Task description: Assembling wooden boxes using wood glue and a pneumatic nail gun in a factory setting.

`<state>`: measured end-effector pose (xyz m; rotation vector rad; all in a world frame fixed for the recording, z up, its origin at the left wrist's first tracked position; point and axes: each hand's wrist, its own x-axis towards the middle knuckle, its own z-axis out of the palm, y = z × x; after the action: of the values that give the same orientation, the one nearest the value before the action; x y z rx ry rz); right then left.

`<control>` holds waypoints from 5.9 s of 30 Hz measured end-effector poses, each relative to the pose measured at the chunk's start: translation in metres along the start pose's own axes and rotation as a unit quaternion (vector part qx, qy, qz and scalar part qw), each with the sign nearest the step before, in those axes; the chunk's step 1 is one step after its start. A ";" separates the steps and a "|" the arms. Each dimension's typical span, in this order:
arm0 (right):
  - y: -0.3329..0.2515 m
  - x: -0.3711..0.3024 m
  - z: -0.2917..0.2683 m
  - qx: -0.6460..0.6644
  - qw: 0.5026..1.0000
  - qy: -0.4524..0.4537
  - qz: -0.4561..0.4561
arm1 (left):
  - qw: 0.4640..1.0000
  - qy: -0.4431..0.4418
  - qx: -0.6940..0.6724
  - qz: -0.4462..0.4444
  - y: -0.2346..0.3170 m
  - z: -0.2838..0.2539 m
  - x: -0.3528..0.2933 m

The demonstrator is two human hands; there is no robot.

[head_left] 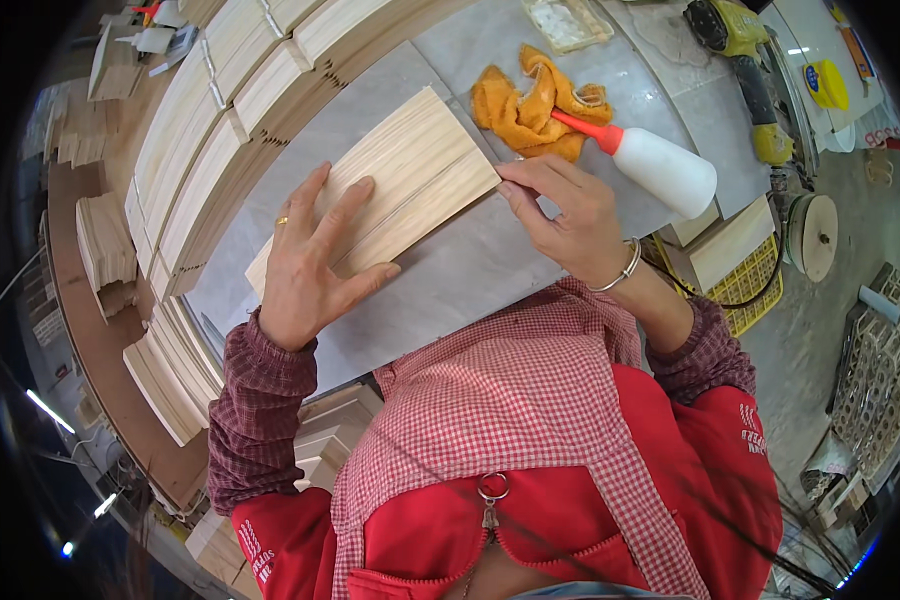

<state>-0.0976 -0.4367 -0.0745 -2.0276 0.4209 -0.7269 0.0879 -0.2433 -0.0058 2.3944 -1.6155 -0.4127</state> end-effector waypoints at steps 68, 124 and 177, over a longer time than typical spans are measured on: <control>-0.006 -0.031 -0.009 0.091 0.996 -0.014 0.005 | 0.996 0.039 -0.047 0.061 0.040 0.026 0.040; -0.124 0.129 -0.079 -0.239 0.896 -0.314 0.203 | 0.972 0.195 -0.102 0.085 0.022 0.052 0.028; -0.125 0.068 -0.108 -0.209 0.896 -0.323 0.221 | 0.960 0.234 -0.105 0.109 0.015 0.058 0.034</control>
<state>-0.1128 -0.4788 0.0982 -2.2962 0.6414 0.3561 0.0663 -0.2823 -0.0585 1.9410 -1.5024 0.0274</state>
